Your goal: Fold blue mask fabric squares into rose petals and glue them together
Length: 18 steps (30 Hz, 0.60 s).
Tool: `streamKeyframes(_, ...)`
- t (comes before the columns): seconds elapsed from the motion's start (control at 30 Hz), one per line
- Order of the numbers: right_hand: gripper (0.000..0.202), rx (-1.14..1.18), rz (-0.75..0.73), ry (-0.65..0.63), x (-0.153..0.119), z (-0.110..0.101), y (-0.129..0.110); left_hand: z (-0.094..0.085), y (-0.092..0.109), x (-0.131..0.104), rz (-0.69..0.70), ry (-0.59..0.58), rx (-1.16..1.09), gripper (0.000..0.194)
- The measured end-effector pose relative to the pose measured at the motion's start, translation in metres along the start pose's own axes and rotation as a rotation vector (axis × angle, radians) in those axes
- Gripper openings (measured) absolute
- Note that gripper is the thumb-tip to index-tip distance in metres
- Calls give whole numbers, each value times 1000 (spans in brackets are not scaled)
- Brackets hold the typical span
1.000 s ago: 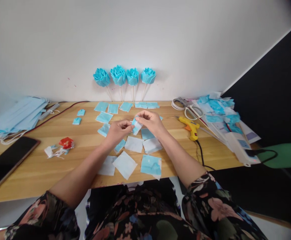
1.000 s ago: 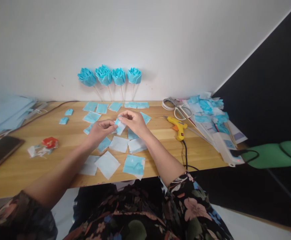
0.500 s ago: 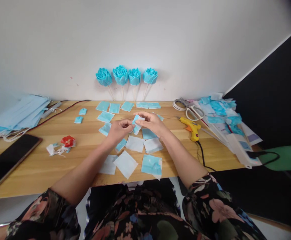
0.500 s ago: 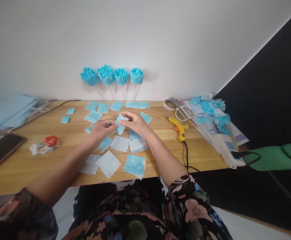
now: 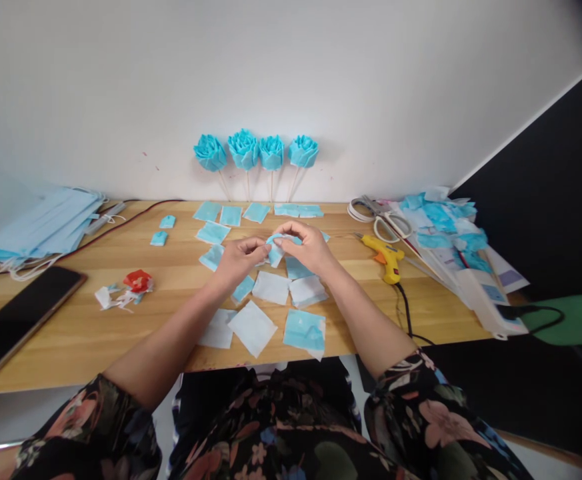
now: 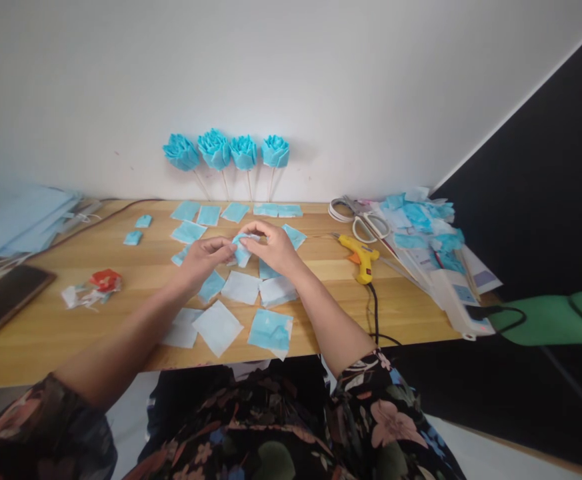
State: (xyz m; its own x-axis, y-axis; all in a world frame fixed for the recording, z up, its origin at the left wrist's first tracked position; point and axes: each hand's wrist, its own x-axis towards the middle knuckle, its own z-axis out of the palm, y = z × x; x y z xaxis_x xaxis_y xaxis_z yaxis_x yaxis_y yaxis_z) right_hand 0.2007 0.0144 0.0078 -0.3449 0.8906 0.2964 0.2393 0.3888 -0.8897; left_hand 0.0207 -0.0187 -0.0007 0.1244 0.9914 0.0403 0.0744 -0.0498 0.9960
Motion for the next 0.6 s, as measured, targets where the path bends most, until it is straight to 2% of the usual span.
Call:
streamKeyframes(0.17, 19, 24, -35, 16, 1, 0, 3, -1, 0, 0, -16, 27, -13, 32)
streamKeyframes(0.33, 10, -19, -82, -1, 0, -2, 1, -1, 1, 0, -51, 47, -71, 29)
streamKeyframes(0.6, 19, -98, -219, -27, 1, -5, 0, -2, 4, 0, -85, 58, -153, 26)
